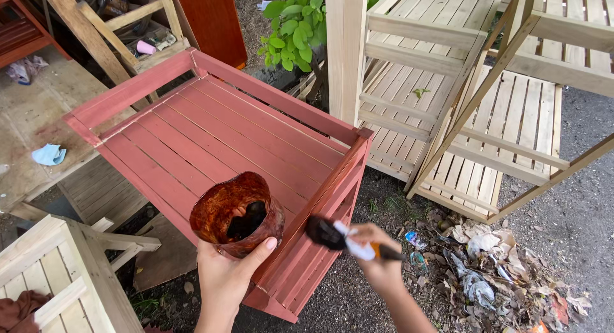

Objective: The person pours wood stain from a bottle into a cut plastic container, then uses a brush to apply the stain to the edges and side rails of a red-painted wooden tray table, working around the piece while holding the stain container in one hand.

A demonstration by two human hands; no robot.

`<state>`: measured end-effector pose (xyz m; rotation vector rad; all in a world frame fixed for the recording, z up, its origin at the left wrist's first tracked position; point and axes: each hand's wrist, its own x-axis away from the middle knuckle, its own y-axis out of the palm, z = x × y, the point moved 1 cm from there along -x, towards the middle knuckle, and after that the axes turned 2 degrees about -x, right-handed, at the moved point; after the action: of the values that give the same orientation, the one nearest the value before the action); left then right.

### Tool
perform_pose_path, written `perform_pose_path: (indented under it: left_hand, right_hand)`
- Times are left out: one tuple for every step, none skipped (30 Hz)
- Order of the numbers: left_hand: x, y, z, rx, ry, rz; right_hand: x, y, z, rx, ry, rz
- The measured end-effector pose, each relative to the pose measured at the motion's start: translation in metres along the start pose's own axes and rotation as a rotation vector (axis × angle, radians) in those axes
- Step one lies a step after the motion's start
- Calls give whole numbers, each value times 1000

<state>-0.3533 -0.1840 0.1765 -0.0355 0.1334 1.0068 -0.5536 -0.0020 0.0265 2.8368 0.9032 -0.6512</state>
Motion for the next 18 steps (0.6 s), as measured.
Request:
perform_pose_path:
  left_hand:
    - [0, 1, 1, 5, -15, 0]
    - [0, 2, 1, 10, -28, 0]
    - [0, 3, 1, 10, -15, -1]
    - [1, 4, 2, 10, -1, 0]
    - [1, 6, 2, 9, 12, 3]
    - [0, 7, 2, -10, 1, 17]
    - [-2, 10, 2, -28, -10, 32]
    - [-2, 13, 2, -46, -20, 48]
    - [-2, 16, 3, -28, -7, 45]
    - [-2, 19, 3, -10, 9, 41]
    - [-4, 22, 4, 8, 27, 36]
    - [-5, 25, 5, -6, 40, 49]
    - [-7, 28, 6, -21, 50, 60]
    - [-8, 30, 6, -37, 56, 69]
    - [-9, 33, 6, -28, 53, 70]
    - [-9, 36, 5, -17, 52, 71]
    - [-11, 39, 4, -7, 53, 71]
    - [-12, 42, 3, -9, 41, 79]
  right_hand:
    - [-9, -7, 8, -62, -26, 46]
    - [-23, -15, 17, -124, -55, 91]
    - [-35, -22, 26, -173, -33, 133]
    - [-48, -29, 34, -222, -12, 172]
    - [-60, -35, 41, -272, 11, 210]
    - [-73, -42, 47, -208, -19, 260]
    - [-86, -48, 52, -145, -48, 309]
    - [-98, -54, 56, -81, -79, 357]
    - [-109, -59, 60, -124, -21, 427]
    - [-120, -62, 62, -167, 35, 498]
    - [-129, -63, 63, -211, 91, 569]
    - [-134, -62, 61, -206, 75, 549]
    - [-136, -59, 58, -199, 61, 530]
    - [-134, -55, 53, -190, 51, 514]
    - [-128, -51, 45, -95, -24, 446]
    - [-118, -46, 36, -2, -102, 376]
    - [-107, -41, 27, 91, -180, 306]
    - [-93, -35, 18, 116, -171, 256]
